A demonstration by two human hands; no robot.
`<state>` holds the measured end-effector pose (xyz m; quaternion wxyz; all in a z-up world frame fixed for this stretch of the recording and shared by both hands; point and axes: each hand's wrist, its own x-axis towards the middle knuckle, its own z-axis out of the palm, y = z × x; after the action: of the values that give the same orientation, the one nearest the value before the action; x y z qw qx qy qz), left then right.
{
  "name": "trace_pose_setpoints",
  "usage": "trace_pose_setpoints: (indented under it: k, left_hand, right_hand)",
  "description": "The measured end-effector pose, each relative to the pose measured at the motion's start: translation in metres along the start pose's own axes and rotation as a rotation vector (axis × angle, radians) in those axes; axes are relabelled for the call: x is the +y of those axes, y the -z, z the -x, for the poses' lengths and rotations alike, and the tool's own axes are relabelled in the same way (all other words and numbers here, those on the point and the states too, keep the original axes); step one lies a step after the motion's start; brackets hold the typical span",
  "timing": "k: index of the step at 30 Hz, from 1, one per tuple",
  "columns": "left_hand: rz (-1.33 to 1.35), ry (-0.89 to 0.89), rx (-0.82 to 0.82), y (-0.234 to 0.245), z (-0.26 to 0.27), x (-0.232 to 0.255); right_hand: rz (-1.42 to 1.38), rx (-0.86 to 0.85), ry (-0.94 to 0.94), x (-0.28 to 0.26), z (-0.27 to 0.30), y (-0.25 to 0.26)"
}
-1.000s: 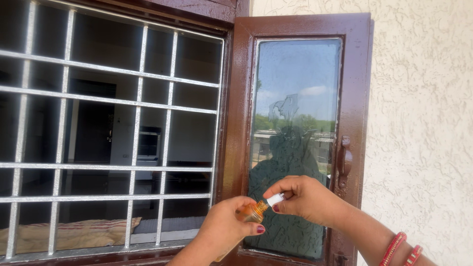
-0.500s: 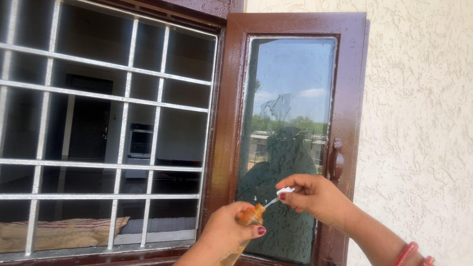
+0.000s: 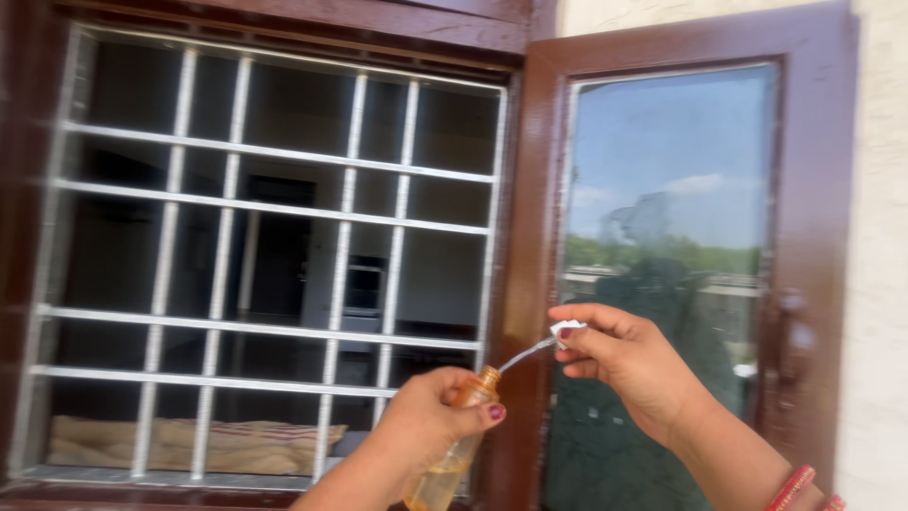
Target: The person applies liquid from a bottle to a window pane using a dropper and then spreads a darker liquid across the glass using a small brush.
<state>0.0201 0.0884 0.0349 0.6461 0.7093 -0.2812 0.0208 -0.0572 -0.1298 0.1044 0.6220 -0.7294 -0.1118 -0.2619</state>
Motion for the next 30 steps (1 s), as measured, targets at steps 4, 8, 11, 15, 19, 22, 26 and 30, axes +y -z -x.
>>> trace_pose_setpoints:
  k: [4, 8, 11, 15, 19, 22, 26, 30]
  left_hand:
    - [-0.058, 0.122, 0.131, 0.062, 0.02, 0.019]
    - [-0.145, 0.152, 0.214, 0.121, 0.037, 0.026]
    - [-0.171, 0.147, 0.257, 0.161, 0.048, 0.028]
    - [-0.249, 0.218, 0.343, 0.206, 0.065, 0.03]
    - [-0.29, 0.249, 0.431, 0.251, 0.084, 0.036]
    - [-0.334, 0.287, 0.517, 0.281, 0.103, 0.048]
    - [-0.377, 0.298, 0.655, 0.317, 0.134, 0.064]
    - [-0.496, 0.35, 0.814, 0.359, 0.161, 0.079]
  right_hand:
    - [-0.07, -0.106, 0.023, 0.003, -0.018, -0.07]
    - [-0.17, -0.237, 0.052, 0.01, -0.036, -0.139]
    - [-0.19, -0.323, 0.084, 0.013, -0.051, -0.186]
    - [-0.21, -0.373, 0.075, 0.02, -0.066, -0.245]
    - [-0.304, -0.493, 0.107, 0.023, -0.08, -0.304]
    - [-0.405, -0.583, 0.11, 0.021, -0.086, -0.351]
    - [-0.502, -0.677, 0.129, 0.007, -0.088, -0.409]
    - [-0.607, -0.755, 0.157, -0.018, -0.09, -0.459]
